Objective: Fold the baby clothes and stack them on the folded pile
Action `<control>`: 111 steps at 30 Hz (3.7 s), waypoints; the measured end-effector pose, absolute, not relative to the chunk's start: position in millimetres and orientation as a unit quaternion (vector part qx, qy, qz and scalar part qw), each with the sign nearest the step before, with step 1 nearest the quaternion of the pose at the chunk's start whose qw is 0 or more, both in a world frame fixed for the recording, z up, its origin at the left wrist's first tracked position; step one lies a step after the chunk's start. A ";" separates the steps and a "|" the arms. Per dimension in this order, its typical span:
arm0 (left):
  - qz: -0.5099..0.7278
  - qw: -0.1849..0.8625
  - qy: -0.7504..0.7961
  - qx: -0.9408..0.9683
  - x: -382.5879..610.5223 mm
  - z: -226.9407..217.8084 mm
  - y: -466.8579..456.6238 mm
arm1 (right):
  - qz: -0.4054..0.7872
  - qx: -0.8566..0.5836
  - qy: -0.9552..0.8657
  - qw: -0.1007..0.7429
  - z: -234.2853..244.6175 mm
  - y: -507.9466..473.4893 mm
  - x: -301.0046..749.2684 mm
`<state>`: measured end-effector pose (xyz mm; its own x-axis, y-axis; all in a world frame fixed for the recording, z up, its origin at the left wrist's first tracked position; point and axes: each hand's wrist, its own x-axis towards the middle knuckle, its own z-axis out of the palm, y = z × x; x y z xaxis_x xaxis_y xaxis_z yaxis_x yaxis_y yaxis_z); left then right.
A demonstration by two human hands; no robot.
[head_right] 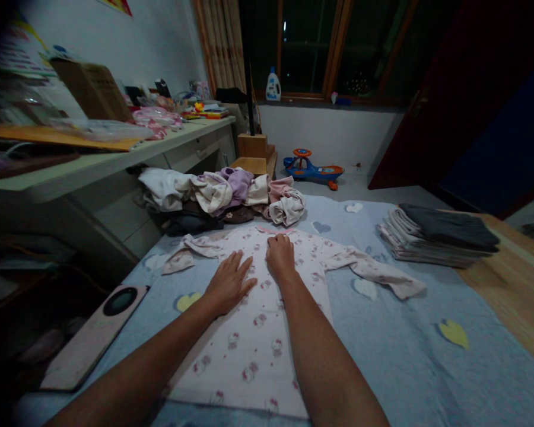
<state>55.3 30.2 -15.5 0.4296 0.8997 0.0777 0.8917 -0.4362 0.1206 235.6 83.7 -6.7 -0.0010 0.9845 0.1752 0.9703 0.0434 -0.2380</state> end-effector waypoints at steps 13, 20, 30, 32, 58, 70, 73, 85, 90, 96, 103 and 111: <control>0.058 0.001 0.594 0.802 45.4 -13.5 33.3 | 0.050 -0.669 -0.728 0.138 -6.2 75.6 240.9; 0.058 0.016 0.601 0.797 46.3 -14.3 33.4 | 0.081 -0.582 -0.801 0.111 -3.7 30.9 272.2; 0.041 0.007 0.601 0.798 42.5 -11.2 31.2 | 0.025 -0.677 -0.732 0.068 -14.6 -3.8 303.4; 0.055 -0.018 0.590 0.805 42.3 -8.9 30.1 | 0.008 -0.677 -0.732 0.081 -14.4 -6.9 304.5; 0.064 0.060 0.475 0.876 47.1 -8.2 23.7 | 0.116 -0.610 -0.783 0.047 4.9 -32.6 276.5; 0.161 0.097 0.399 0.897 40.6 -1.8 15.5 | 0.043 -0.595 -0.790 0.143 -16.9 -37.9 290.6; 0.175 0.176 0.350 0.903 34.8 14.6 -8.5 | 0.033 -0.604 -0.778 0.167 -20.3 -35.6 298.5; 0.068 0.341 0.257 0.902 14.0 24.9 -72.6 | 0.125 -0.515 -0.815 0.234 -6.1 -73.6 271.9; 0.065 0.326 0.264 0.905 13.9 24.4 -77.3 | 0.139 -0.512 -0.821 0.211 -1.2 -82.8 272.6; 0.096 0.334 0.256 0.902 10.4 23.7 -82.3 | 0.222 -0.465 -0.836 0.187 13.9 -116.4 267.0; 0.135 0.316 0.262 0.902 10.6 19.9 -84.6 | 0.196 -0.460 -0.852 0.157 9.0 -130.4 261.2; 0.161 0.230 0.321 0.905 7.8 14.2 -89.0 | 0.149 -0.481 -0.846 0.172 6.4 -133.4 255.5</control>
